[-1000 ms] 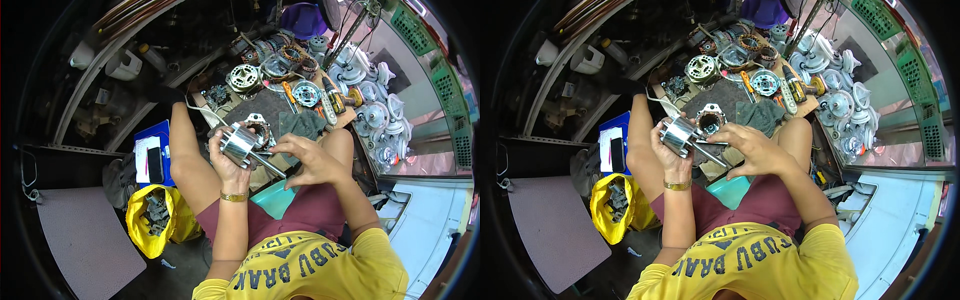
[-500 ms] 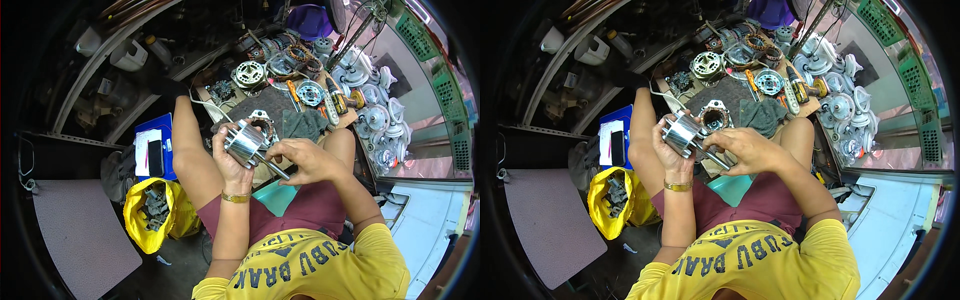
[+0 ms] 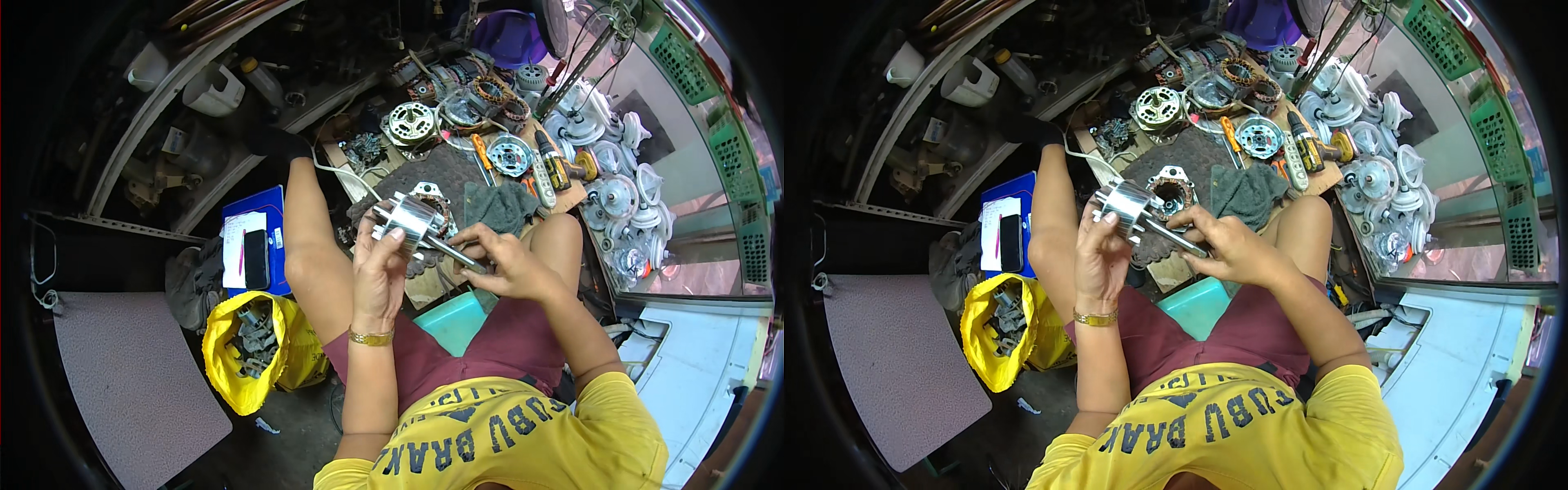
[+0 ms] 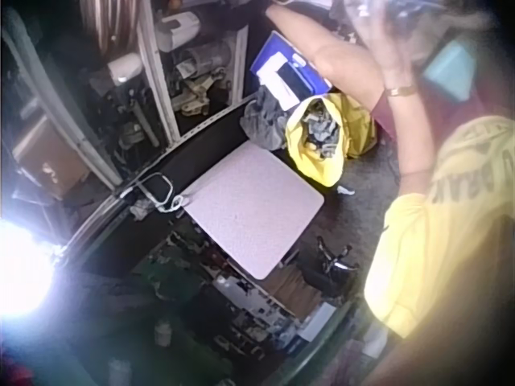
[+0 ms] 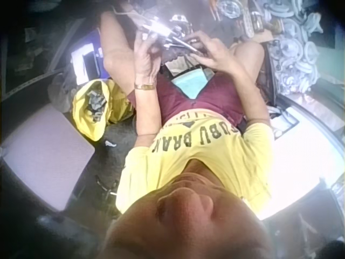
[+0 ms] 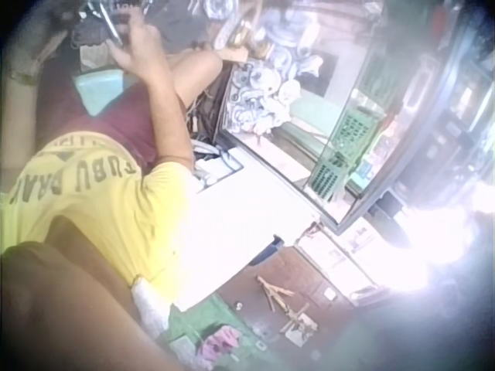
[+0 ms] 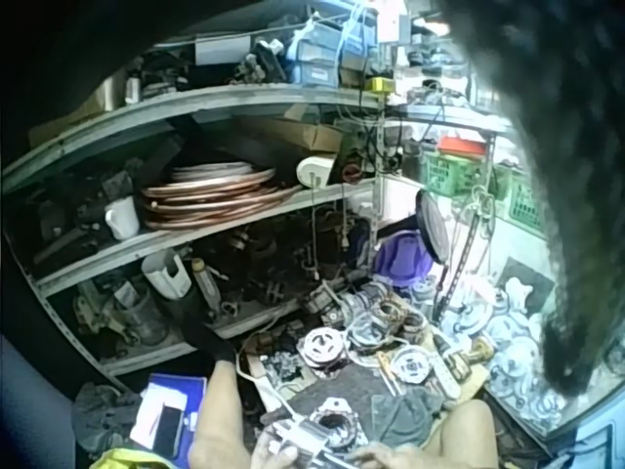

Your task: The person assembles a motor component by inserting a rotor into a housing, placing a metal plate on top, and tightening screws by hand and with a screwdriver.

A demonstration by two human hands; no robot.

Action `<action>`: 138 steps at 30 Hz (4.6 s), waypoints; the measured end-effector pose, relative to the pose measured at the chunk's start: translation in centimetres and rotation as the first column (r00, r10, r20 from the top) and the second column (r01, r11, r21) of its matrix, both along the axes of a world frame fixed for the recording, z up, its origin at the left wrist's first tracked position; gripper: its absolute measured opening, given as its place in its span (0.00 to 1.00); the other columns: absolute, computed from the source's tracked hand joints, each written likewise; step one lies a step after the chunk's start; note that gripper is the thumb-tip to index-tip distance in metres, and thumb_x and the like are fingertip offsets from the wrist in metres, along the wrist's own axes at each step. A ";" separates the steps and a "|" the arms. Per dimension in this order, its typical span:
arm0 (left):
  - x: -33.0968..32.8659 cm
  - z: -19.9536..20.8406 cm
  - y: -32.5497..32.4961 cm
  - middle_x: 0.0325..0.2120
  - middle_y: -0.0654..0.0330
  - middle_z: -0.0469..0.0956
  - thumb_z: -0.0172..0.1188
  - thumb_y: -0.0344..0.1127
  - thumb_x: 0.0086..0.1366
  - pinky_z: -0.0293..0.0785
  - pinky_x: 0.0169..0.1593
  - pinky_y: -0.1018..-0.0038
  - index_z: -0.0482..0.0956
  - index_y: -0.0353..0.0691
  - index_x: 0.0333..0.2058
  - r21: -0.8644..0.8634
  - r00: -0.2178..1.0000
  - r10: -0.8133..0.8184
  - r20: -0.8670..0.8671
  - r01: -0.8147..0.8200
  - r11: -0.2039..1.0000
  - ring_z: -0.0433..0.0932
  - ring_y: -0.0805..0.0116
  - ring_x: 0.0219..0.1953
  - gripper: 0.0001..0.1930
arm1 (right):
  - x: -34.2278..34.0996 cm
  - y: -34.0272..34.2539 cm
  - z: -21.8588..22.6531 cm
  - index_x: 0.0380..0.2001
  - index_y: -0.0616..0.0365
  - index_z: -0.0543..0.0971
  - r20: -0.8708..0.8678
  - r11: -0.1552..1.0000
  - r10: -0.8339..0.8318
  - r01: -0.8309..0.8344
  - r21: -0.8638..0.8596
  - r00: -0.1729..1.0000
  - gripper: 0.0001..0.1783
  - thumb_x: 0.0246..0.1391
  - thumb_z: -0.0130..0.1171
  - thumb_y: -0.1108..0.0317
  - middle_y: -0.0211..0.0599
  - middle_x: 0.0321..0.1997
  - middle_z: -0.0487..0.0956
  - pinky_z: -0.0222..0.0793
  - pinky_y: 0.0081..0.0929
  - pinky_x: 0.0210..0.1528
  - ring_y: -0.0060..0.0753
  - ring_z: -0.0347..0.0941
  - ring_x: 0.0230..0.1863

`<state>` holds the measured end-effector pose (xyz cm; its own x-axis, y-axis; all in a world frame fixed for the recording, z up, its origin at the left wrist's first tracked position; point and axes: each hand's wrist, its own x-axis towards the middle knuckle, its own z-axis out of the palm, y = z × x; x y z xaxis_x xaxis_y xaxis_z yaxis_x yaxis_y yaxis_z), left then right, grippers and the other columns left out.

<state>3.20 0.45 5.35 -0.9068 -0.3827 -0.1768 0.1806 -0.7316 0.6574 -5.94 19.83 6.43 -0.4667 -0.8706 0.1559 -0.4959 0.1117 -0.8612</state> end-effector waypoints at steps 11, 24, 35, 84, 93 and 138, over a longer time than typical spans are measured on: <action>-0.7 -0.6 1.1 0.37 0.65 0.75 0.73 0.34 0.59 0.71 0.35 0.84 0.71 0.41 0.49 -0.327 0.981 0.189 0.049 -0.163 0.931 0.74 0.80 0.35 0.23 | -0.3 -0.5 -0.9 0.54 0.51 0.69 -0.116 1.000 0.018 -0.021 -0.022 0.993 0.29 0.46 0.62 0.75 0.45 0.22 0.77 0.70 0.41 0.27 0.50 0.77 0.23; -0.9 -2.2 0.8 0.38 0.64 0.75 0.73 0.38 0.59 0.72 0.38 0.82 0.71 0.39 0.49 -0.381 0.978 0.191 0.084 -0.145 0.913 0.74 0.79 0.37 0.24 | -0.6 -1.0 -0.1 0.46 0.54 0.71 -0.072 0.989 0.027 -0.016 0.149 0.997 0.23 0.44 0.61 0.75 0.46 0.23 0.77 0.71 0.43 0.28 0.52 0.77 0.25; -1.8 -7.0 -7.8 0.42 0.59 0.80 0.63 0.56 0.65 0.85 0.41 0.64 0.75 0.41 0.51 0.024 0.970 0.151 0.189 -0.158 0.987 0.81 0.67 0.43 0.26 | -6.9 -6.9 -5.6 0.46 0.58 0.76 0.572 0.915 -0.263 0.389 -0.109 0.777 0.21 0.53 0.69 0.60 0.33 0.36 0.79 0.72 0.23 0.36 0.17 0.74 0.34; -3.5 -10.0 -7.3 0.47 0.59 0.71 0.65 0.26 0.60 0.84 0.47 0.63 0.63 0.45 0.58 -0.116 0.958 0.229 0.171 -0.211 0.970 0.78 0.65 0.46 0.29 | -7.3 -8.1 -2.6 0.45 0.59 0.78 -0.576 0.964 -0.171 0.256 0.069 0.800 0.25 0.41 0.71 0.67 0.41 0.39 0.81 0.73 0.41 0.43 0.46 0.77 0.40; -3.8 -10.9 -7.1 0.46 0.59 0.72 0.66 0.23 0.58 0.82 0.41 0.77 0.64 0.45 0.55 -0.222 0.951 0.283 0.123 -0.252 0.942 0.78 0.71 0.44 0.28 | -6.9 -9.7 -1.6 0.44 0.59 0.80 -0.643 0.958 -0.137 0.267 0.109 0.754 0.24 0.38 0.70 0.69 0.40 0.39 0.81 0.73 0.37 0.43 0.44 0.76 0.39; -3.8 -10.2 -7.0 0.48 0.62 0.74 0.65 0.32 0.64 0.84 0.41 0.67 0.67 0.47 0.53 -0.129 0.937 0.265 0.227 -0.241 0.962 0.80 0.65 0.45 0.22 | -7.8 -9.6 -2.7 0.43 0.59 0.80 -0.638 0.922 -0.249 0.380 0.074 0.729 0.23 0.39 0.69 0.70 0.40 0.36 0.80 0.74 0.39 0.43 0.46 0.77 0.39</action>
<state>-0.59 -6.51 -4.90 -0.7129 -0.6200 -0.3275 0.1791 -0.6126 0.7698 -13.74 10.21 3.77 -0.5826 -0.7325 0.3523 -0.8092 0.4821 -0.3359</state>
